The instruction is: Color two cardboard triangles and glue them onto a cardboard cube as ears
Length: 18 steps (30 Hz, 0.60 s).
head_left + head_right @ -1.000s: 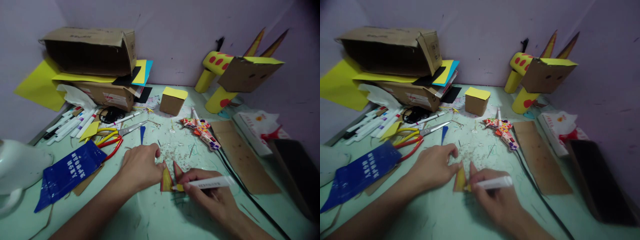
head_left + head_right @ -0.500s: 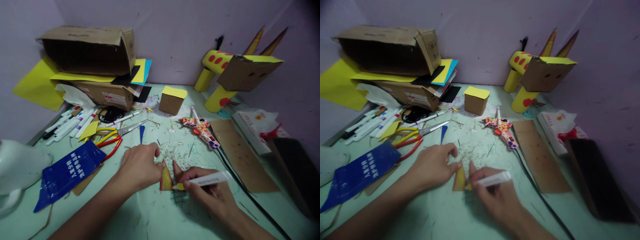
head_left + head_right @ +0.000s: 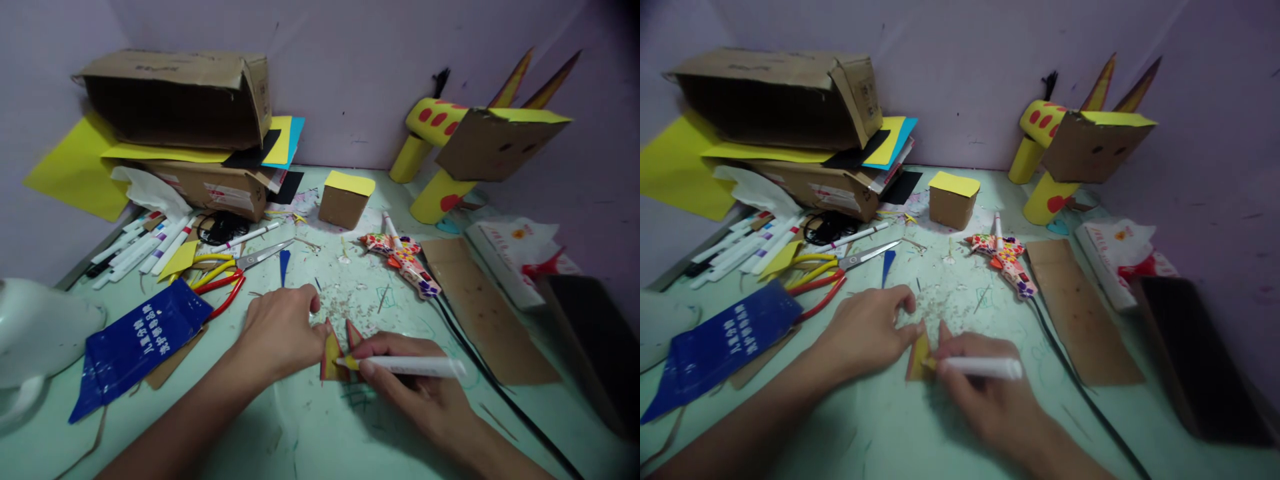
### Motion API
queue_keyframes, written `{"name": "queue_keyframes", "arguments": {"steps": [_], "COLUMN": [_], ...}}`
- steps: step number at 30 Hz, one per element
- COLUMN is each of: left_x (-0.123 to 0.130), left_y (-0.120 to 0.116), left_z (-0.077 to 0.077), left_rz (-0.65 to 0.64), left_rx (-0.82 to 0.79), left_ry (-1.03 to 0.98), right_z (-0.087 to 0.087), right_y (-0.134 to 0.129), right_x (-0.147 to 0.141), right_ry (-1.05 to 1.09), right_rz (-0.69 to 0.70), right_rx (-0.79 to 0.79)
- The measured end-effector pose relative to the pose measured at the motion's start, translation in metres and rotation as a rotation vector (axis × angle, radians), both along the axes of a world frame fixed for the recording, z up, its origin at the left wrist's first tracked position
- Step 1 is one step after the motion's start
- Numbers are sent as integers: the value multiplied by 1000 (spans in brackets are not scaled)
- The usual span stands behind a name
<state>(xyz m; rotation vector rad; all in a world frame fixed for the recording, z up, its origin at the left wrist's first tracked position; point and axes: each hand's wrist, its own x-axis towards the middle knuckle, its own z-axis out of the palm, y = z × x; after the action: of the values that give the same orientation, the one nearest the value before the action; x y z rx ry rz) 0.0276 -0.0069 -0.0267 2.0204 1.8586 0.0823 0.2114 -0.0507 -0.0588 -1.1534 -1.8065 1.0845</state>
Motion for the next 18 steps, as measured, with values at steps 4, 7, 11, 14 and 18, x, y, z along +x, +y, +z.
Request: {"name": "queue_keyframes", "arguments": {"steps": [4, 7, 11, 14, 18], "left_x": [0, -1, -1, 0, -1], "left_y": [-1, -2, -1, -1, -1], "left_z": [0, 0, 0, -1, 0], "left_rz": [5, 1, -5, -3, -2], "left_rx": [0, 0, 8, 0, 2], "left_ry": [6, 6, 10, 15, 11], "right_z": [2, 2, 1, 2, 1], "right_y": [1, 1, 0, 1, 1], "right_x": [-1, -1, -2, -2, -2], "right_ry": [7, 2, -24, -33, -47], "right_rz": [64, -3, 10, 50, 24], "right_rx": [60, 75, 109, 110, 137]}}
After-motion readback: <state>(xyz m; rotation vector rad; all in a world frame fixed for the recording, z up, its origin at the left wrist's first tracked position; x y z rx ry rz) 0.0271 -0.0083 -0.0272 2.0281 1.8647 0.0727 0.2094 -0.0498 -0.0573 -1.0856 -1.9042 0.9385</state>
